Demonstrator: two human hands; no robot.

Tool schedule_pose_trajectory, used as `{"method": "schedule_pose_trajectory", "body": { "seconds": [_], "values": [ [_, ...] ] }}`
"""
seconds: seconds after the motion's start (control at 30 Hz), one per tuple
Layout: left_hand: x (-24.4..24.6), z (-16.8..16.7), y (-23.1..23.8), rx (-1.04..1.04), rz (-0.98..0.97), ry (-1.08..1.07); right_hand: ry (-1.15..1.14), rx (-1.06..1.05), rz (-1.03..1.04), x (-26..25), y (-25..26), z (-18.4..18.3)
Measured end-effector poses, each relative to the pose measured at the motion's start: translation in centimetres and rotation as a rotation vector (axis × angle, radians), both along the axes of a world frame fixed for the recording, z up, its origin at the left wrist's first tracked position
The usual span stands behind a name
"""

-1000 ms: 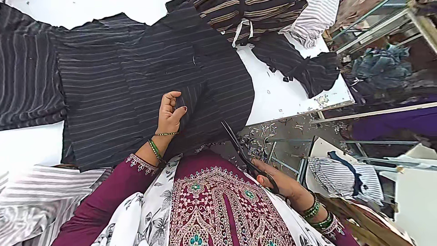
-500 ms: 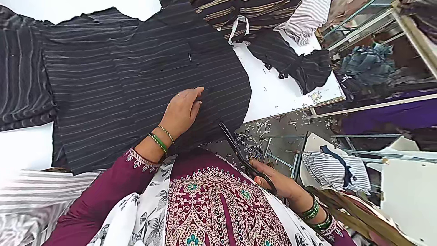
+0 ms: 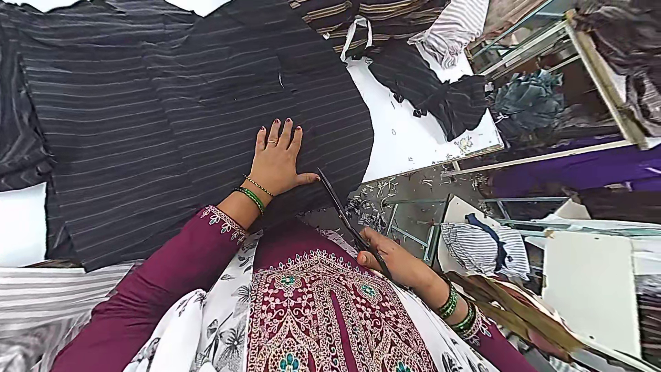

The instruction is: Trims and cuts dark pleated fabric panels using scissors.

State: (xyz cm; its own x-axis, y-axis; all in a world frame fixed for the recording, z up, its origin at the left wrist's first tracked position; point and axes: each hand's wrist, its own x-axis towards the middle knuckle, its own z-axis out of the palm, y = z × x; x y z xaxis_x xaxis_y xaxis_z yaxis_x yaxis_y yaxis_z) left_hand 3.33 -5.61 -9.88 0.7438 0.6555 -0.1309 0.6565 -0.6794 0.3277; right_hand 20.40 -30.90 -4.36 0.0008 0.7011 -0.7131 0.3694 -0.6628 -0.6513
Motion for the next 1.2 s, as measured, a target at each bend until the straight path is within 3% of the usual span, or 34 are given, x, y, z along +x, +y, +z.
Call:
{"method": "schedule_pose_trajectory", "body": {
  "seconds": [0.3, 0.6, 0.77, 1.2],
  "values": [
    [0.2, 0.7, 0.0, -0.051, 0.014, 0.047, -0.076, 0.109, -0.011, -1.2, -0.6, 0.0],
    [0.1, 0.0, -0.4, -0.019, 0.012, -0.001, -0.035, -0.013, -0.02, -1.0, 0.4, 0.3],
    [0.2, -0.1, -0.4, -0.015, 0.022, 0.015, -0.066, 0.087, -0.018, -1.2, 0.1, -0.1],
    [0.0, 0.3, -0.6, -0.036, 0.02, -0.009, -0.062, 0.05, -0.032, -1.4, 1.1, 0.0]
  ]
}}
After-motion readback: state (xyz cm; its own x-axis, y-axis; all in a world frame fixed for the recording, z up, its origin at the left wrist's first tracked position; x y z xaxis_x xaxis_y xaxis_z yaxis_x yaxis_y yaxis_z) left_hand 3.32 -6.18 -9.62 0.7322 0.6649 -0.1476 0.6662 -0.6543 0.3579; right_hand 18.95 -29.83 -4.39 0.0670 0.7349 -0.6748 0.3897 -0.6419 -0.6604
